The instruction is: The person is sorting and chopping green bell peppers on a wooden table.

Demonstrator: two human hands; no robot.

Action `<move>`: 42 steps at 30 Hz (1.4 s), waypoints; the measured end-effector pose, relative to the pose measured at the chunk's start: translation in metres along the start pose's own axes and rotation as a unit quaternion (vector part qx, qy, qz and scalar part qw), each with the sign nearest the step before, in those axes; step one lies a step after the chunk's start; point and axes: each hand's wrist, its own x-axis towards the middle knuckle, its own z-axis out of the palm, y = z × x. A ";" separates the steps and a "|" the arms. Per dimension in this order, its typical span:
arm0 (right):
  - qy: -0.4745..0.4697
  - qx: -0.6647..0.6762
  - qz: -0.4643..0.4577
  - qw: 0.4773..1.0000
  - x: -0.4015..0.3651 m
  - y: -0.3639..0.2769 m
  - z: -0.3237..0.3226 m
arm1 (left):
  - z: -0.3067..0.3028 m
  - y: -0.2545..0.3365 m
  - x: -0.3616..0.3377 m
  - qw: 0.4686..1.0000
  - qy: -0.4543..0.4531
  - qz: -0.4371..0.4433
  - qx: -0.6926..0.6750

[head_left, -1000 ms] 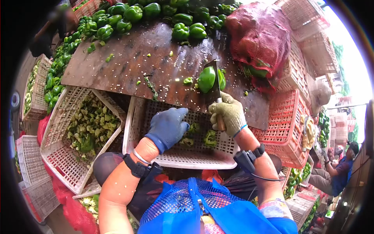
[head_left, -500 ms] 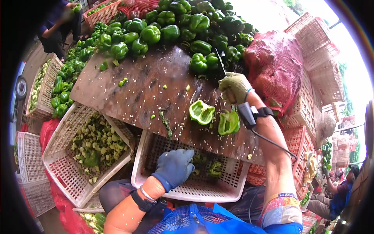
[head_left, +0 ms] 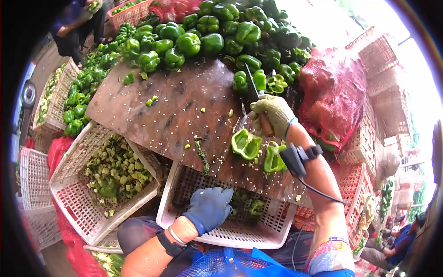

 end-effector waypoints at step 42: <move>0.177 -0.066 -0.072 0.979 0.047 -0.027 -0.101 | 0.003 -0.036 0.023 0.996 -0.076 -0.041 -0.005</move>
